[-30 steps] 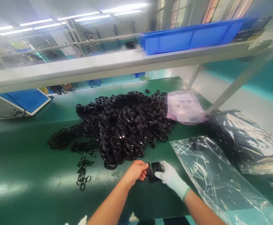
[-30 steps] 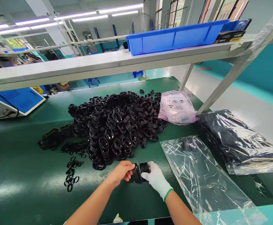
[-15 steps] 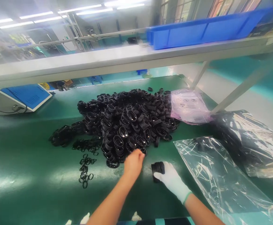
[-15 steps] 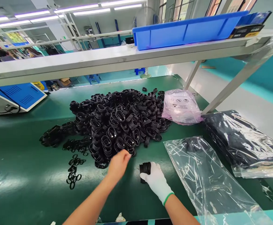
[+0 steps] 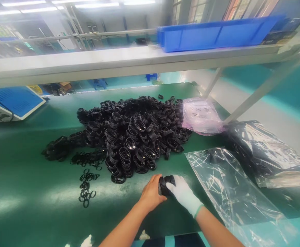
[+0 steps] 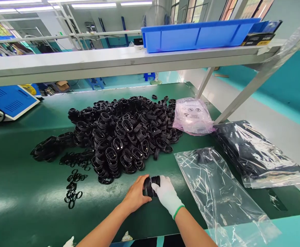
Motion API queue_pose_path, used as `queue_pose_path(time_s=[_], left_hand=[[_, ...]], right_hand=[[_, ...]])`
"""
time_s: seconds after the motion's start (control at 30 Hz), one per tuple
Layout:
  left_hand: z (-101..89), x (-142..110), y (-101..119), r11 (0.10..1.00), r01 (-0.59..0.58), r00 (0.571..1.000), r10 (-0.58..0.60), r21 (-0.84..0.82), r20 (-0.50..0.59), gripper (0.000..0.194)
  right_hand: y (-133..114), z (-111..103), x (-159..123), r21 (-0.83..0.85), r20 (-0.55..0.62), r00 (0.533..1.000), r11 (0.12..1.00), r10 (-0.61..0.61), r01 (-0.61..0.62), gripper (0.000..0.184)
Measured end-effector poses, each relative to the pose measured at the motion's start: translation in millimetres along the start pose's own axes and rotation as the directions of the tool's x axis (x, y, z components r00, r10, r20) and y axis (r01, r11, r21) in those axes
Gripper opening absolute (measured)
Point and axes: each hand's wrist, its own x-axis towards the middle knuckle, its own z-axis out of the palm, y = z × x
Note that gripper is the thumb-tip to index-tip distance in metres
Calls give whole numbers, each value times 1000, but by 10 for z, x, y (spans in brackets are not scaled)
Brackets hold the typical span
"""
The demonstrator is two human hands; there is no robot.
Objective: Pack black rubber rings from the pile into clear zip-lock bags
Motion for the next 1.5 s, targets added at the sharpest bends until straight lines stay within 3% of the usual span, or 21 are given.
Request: queue_pose_path(time_s=[0.27,0.33,0.4,0.47,0.53,0.57,0.6,0.67,0.77,0.87,0.93,1.0,1.07,1.17,1.23,1.5], left_hand=[[85,24,-1,998,-21,1000,22,60,-14,85],[26,-13,3,995,-14,1000,15,95,-6,90],[-156,-65,16,991,-41,998,46,126,-37,84],[-444,-90,32,980,-86,978,118,181,-172,59],[-775,-43,47,947,-82,915,196,312,-353,37],[-931,9,54,913,-53,890,226,405,-395,37],[-1072,73,64,869,-17,885,243,495,-396,39],[-1294,201,98,771,6,922,242,637,-301,40],[-1454,249,186,703,-44,961,223,710,-161,26],[-1328,94,234,786,-13,940,221,617,-262,13],[-1043,-18,186,915,27,946,106,401,-306,11],[-644,-61,77,996,85,984,-78,34,-161,15],[-248,-32,-50,928,206,975,-221,-312,-12,21],[120,61,-180,853,224,972,-233,-472,41,26],[184,97,-215,822,212,975,-216,-529,54,29],[150,86,-215,779,199,977,-206,-595,57,35]], right_hand=[[-17,59,6,-26,5,1000,999,26,-26,38],[-38,77,-2,-30,-1,999,999,44,-44,40],[-67,82,-14,-30,-7,998,997,65,-66,40],[-94,74,-24,-28,-10,996,996,85,-85,41],[-109,64,-28,-26,-6,995,995,95,-95,43],[-112,60,-29,-25,-3,995,995,97,-97,43],[-110,57,-29,-25,0,995,995,96,-96,43],[-102,56,-30,-26,3,996,995,93,-93,43],[-93,57,-39,-28,3,996,995,95,-95,43],[-94,53,-50,-20,-3,996,996,89,-89,43],[-92,51,-53,-12,-11,997,997,78,-78,44],[-83,54,-51,-11,-17,997,998,70,-70,44],[-67,61,-44,-16,-18,998,998,64,-65,41],[-45,74,-34,-29,-22,998,998,57,-58,38],[-39,79,-30,-35,-25,998,998,51,-51,37],[-35,103,-21,-18,-33,999,999,35,-35,37]])
